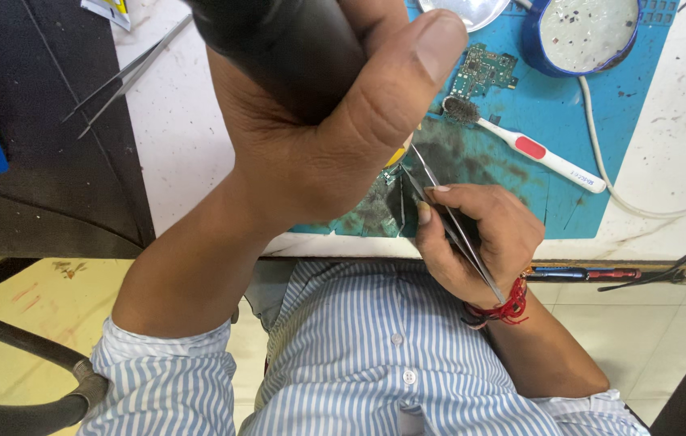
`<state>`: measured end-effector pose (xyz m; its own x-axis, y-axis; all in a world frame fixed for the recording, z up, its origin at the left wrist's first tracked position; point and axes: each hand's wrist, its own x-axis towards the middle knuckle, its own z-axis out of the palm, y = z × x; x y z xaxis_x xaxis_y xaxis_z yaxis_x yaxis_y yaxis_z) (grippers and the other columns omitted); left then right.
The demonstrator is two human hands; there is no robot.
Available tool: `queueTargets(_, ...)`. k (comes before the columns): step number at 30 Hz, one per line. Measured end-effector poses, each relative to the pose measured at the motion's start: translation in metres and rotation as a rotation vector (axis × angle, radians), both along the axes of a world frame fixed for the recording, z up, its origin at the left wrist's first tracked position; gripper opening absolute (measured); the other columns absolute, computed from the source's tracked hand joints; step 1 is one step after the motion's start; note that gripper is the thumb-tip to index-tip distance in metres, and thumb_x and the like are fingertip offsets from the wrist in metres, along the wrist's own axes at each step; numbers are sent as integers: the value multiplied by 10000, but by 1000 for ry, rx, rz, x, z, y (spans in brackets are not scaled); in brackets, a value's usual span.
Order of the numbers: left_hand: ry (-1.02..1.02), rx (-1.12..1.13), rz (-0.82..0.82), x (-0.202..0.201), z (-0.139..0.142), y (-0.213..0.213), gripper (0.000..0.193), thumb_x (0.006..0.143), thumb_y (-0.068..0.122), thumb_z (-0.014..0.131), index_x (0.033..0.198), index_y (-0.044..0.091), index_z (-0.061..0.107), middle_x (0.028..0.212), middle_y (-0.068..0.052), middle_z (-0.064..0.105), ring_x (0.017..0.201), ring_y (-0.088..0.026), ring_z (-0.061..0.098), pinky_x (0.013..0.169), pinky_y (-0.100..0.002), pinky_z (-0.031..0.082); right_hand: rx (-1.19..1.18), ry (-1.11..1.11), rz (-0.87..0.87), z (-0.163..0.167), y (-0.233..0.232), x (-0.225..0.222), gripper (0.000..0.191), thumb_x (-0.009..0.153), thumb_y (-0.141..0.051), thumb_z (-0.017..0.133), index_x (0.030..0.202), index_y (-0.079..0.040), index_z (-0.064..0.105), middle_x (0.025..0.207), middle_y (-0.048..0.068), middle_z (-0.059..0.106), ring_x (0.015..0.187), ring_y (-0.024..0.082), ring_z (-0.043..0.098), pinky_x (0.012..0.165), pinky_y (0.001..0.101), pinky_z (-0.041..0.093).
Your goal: The person uses a magnifying glass and tweezers to inspect and manipulate small components on a circuit board. They then use a hot air gun to apply heat to specific areas of the board while holding components with tweezers. The person continues to adjust and place small parts on the circuit board using tweezers.
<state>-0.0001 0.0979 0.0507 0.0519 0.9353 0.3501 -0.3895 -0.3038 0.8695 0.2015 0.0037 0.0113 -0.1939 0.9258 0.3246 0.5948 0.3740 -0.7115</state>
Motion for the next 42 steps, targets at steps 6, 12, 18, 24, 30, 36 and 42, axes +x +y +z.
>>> queueTargets(6, 1, 59, 2, 0, -2, 4, 248, 1117, -17, 712, 893, 21, 614, 769, -34, 604, 577, -104, 526, 551, -257, 423, -13, -4, 3, 1, 0, 0, 212, 873, -17, 802, 1048, -11, 682, 947, 120, 739, 800, 214, 718, 675, 275, 534)
queueTargets(12, -5, 22, 5, 1, -1, 1, 271, 1120, -23, 716, 877, 20, 603, 757, -27, 597, 573, -99, 515, 552, -255, 420, -6, 1, 2, 1, 1, 0, 214, 871, -12, 798, 1049, -10, 680, 946, 118, 740, 806, 215, 719, 680, 274, 537)
queueTargets(18, -3, 33, 6, 0, -1, 2, 274, 1118, -17, 716, 871, 12, 601, 765, -27, 596, 579, -99, 515, 554, -255, 416, -5, 7, 2, 0, 1, 0, 209, 865, -14, 800, 1037, -9, 681, 932, 116, 739, 781, 209, 715, 662, 271, 530)
queueTargets(24, -13, 23, 5, 1, 0, 1, 292, 1123, -19, 718, 861, 18, 594, 758, -27, 594, 576, -99, 512, 555, -256, 411, 2, 1, 2, 0, 1, 0, 210, 868, -17, 801, 1040, -11, 681, 929, 112, 739, 781, 208, 715, 666, 270, 527)
queueTargets(30, -6, 38, 6, 0, -1, 2, 280, 1117, -18, 714, 865, 18, 597, 764, -29, 601, 575, -98, 515, 554, -253, 411, 0, -1, 0, 0, 0, 1, 213, 869, -23, 805, 1042, -13, 681, 938, 114, 740, 794, 210, 719, 673, 271, 532)
queueTargets(36, -8, 51, 8, 0, -1, 2, 277, 1121, -18, 714, 870, 22, 602, 780, -29, 604, 591, -99, 521, 566, -254, 420, -7, 7, -3, 0, -1, 1, 220, 877, -27, 809, 1055, -10, 680, 952, 120, 741, 777, 202, 720, 680, 271, 536)
queueTargets(42, -3, 31, 12, 0, -1, 1, 259, 1117, -23, 719, 884, 13, 612, 781, -25, 608, 597, -95, 531, 572, -252, 430, -8, 8, -2, 0, -1, 1, 221, 874, -21, 805, 1056, -7, 682, 957, 124, 745, 810, 211, 721, 680, 269, 535)
